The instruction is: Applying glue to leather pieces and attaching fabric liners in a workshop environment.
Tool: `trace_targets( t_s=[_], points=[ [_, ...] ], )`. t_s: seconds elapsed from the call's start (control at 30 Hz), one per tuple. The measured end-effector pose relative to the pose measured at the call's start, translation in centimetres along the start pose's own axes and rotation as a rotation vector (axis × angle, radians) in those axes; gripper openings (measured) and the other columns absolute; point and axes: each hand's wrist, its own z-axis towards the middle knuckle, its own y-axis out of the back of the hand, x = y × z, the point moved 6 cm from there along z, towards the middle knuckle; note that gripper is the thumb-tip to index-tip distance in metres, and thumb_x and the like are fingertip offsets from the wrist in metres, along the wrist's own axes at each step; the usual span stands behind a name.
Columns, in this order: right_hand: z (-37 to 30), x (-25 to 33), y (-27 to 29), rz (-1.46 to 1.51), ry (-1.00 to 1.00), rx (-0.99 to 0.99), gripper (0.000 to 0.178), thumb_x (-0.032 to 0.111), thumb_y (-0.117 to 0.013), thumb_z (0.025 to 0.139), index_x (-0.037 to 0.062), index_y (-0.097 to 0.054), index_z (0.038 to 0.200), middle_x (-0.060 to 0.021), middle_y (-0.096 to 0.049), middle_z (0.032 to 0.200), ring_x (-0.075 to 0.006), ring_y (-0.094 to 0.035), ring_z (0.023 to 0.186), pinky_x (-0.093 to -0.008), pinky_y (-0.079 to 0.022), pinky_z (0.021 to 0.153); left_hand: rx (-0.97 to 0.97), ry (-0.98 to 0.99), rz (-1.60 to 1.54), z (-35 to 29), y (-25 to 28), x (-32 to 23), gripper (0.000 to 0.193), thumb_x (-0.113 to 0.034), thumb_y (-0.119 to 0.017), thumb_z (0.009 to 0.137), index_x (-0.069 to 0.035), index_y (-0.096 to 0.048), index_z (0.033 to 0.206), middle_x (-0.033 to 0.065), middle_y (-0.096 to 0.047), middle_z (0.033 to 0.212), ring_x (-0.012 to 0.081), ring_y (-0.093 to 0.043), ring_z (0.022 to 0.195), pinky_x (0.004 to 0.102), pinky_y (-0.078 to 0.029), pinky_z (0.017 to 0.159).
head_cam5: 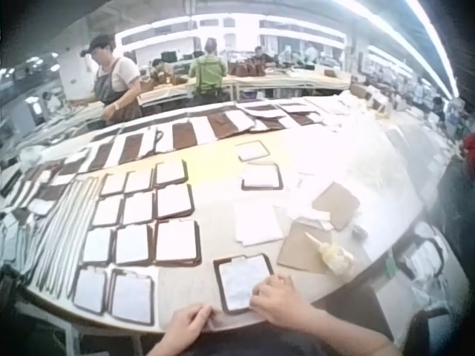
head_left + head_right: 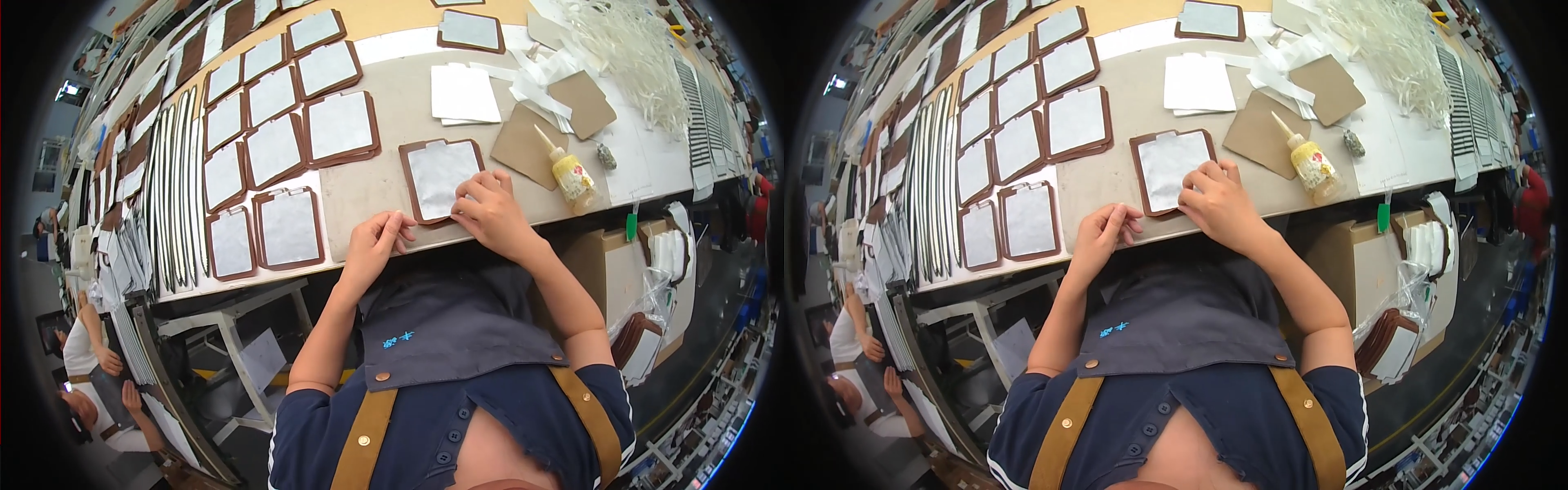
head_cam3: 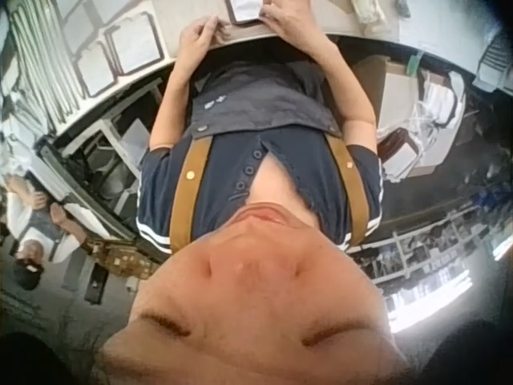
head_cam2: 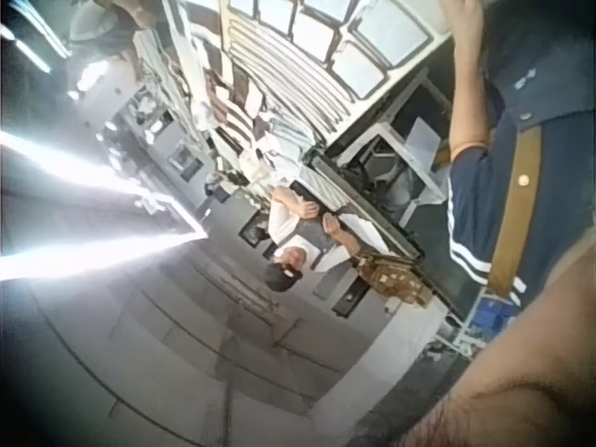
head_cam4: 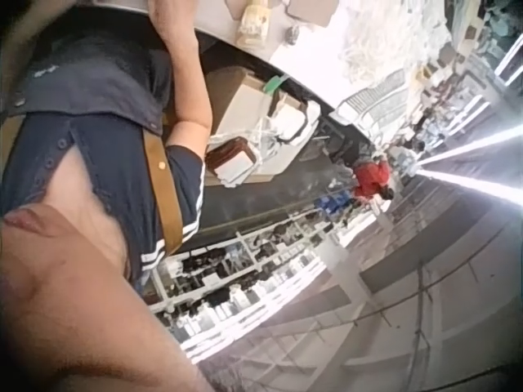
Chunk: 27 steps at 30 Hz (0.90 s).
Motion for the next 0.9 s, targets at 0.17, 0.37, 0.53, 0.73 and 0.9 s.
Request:
trace_targets(
  t_s=[0.17,0.37,0.53,0.73,0.9],
  points=[
    [-0.9,2.3,2.9,0.034,0.053,-0.273,0.019,0.006,-0.079,0.079,0.0119,-0.068,0.094,0.0002,-0.066,0.096,-0.0218,-0.063,0.095,-0.0410,-0.038,0.095,0.082,0.228,-0.247,0.9,-0.7,-0.3,0.050,-0.040,-0.043,0.114,0.001,-0.070,0.112,0.0074,-0.074,0.088,0.0099,-0.065,0.066,0.0218,-0.049,0.059],
    [-2.9,3.0,1.5,0.173,0.072,-0.172,0.018,0.010,-0.081,0.082,0.0123,-0.070,0.096,-0.0008,-0.067,0.097,-0.0221,-0.063,0.096,-0.0408,-0.038,0.095,0.072,0.103,0.101,2.7,-1.2,0.4,0.034,-0.031,-0.064,0.105,0.003,-0.069,0.108,0.0084,-0.069,0.077,0.0139,-0.064,0.069,0.0308,-0.051,0.059],
    [-4.3,-1.5,3.0,0.088,-0.243,-0.396,0.012,0.010,-0.077,0.088,0.0091,-0.071,0.098,-0.0039,-0.069,0.101,-0.0249,-0.062,0.098,-0.0404,-0.038,0.098,-0.208,-0.340,0.435,1.4,1.2,-5.9,0.020,-0.016,-0.072,0.099,0.001,-0.070,0.108,0.0155,-0.067,0.077,0.0168,-0.060,0.063,0.0329,-0.051,0.062],
    [-4.1,-4.2,2.7,0.021,-0.309,-0.492,0.008,0.008,-0.072,0.092,0.0077,-0.070,0.100,-0.0070,-0.069,0.100,-0.0271,-0.061,0.100,-0.0412,-0.037,0.100,-0.451,-0.344,0.202,6.3,8.9,-6.1,0.019,-0.014,-0.071,0.102,0.004,-0.071,0.108,-0.0038,-0.064,0.076,0.0026,-0.050,0.069,0.0238,-0.042,0.059],
    [-4.1,-4.6,1.6,0.008,-0.346,-0.504,0.008,0.008,-0.072,0.091,0.0086,-0.070,0.099,-0.0060,-0.068,0.100,-0.0258,-0.061,0.099,-0.0417,-0.036,0.099,-0.481,-0.359,-0.058,15.5,16.4,-6.1,0.025,-0.019,-0.067,0.106,0.004,-0.071,0.114,-0.0034,-0.067,0.087,0.0017,-0.052,0.075,0.0200,-0.042,0.064]
  ],
)
